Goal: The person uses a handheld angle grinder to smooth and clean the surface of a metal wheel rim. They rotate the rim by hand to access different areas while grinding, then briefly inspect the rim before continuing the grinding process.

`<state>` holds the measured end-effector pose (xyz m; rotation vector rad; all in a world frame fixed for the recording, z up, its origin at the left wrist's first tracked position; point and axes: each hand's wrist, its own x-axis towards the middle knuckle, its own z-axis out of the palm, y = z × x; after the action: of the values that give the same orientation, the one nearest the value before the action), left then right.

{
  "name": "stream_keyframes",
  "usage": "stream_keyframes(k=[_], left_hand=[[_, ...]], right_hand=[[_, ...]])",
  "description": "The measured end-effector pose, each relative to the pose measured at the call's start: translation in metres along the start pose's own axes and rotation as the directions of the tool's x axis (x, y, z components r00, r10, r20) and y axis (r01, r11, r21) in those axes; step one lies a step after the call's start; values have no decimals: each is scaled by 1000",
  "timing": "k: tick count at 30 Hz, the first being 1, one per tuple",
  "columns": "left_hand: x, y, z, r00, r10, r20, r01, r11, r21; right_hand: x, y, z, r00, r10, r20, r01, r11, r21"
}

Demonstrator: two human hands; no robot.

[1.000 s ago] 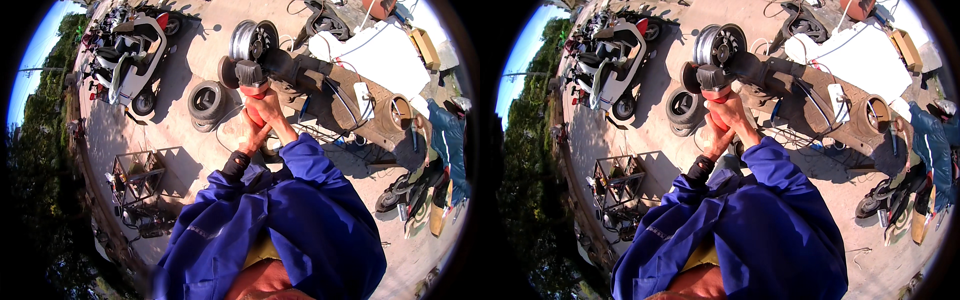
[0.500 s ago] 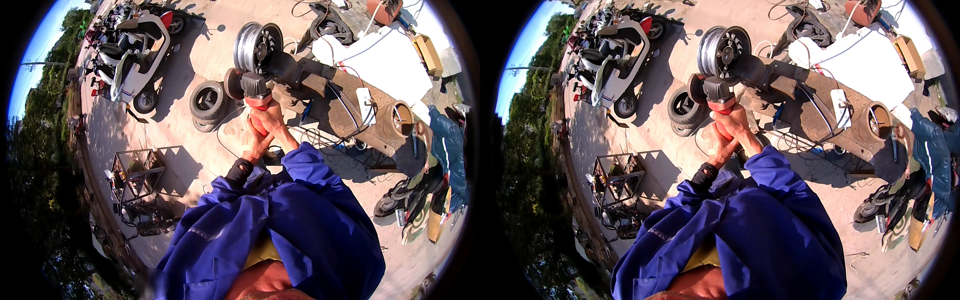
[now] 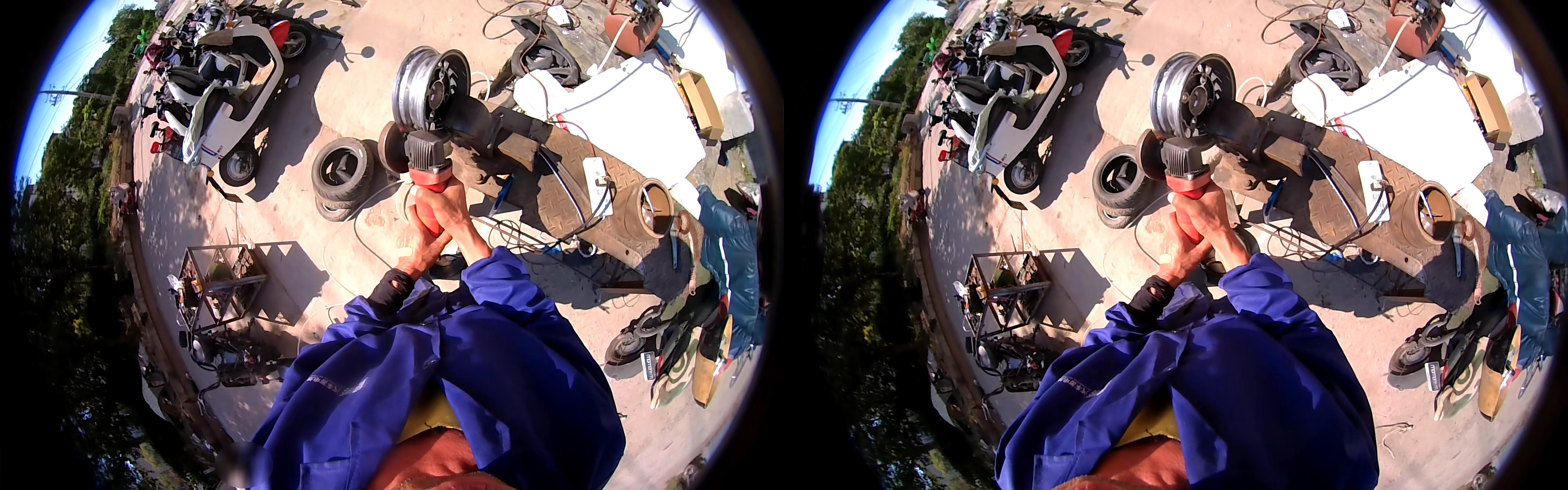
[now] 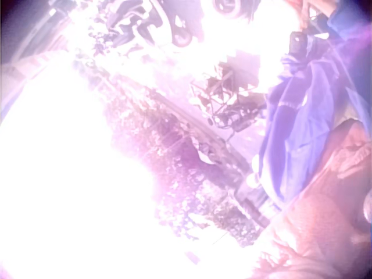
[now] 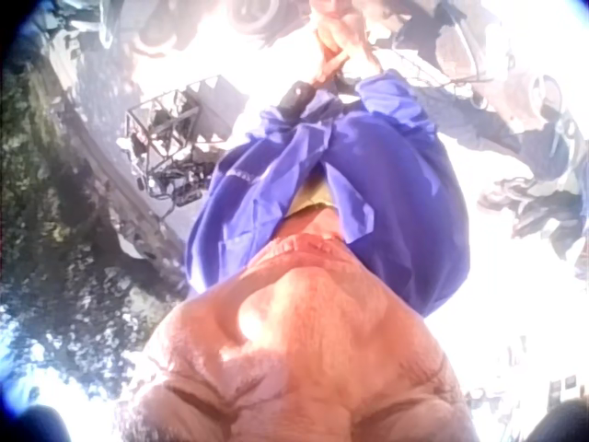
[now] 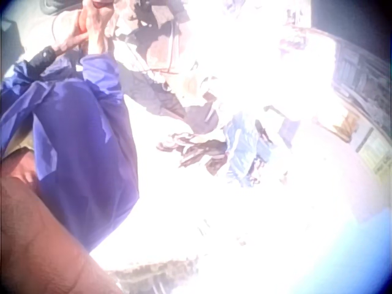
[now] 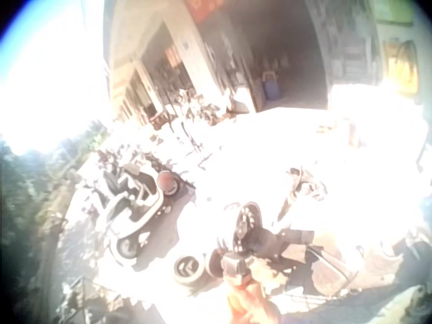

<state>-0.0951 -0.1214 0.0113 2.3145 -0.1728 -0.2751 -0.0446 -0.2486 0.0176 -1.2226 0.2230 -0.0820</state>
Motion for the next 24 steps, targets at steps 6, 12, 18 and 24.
stream_keyframes(k=[6, 12, 18, 24], left_hand=[[12, 8, -13, 999, 30, -16, -30, 999, -45], [25, 58, -56, 999, 54, 1, -53, 994, 96], [34, 105, -87, 999, 33, 7, -34, 991, 128], [33, 62, -106, 933, 344, 106, -287, 888, -360]], right_hand=[[7, -25, 5, 1000, 14, 8, -14, 1000, 23], [24, -54, 20, 1000, -14, -8, 15, 995, 98], [36, -98, 22, 1000, 13, 14, -16, 954, 300], [20, -141, -17, 980, -117, -160, 176, 884, 434]])
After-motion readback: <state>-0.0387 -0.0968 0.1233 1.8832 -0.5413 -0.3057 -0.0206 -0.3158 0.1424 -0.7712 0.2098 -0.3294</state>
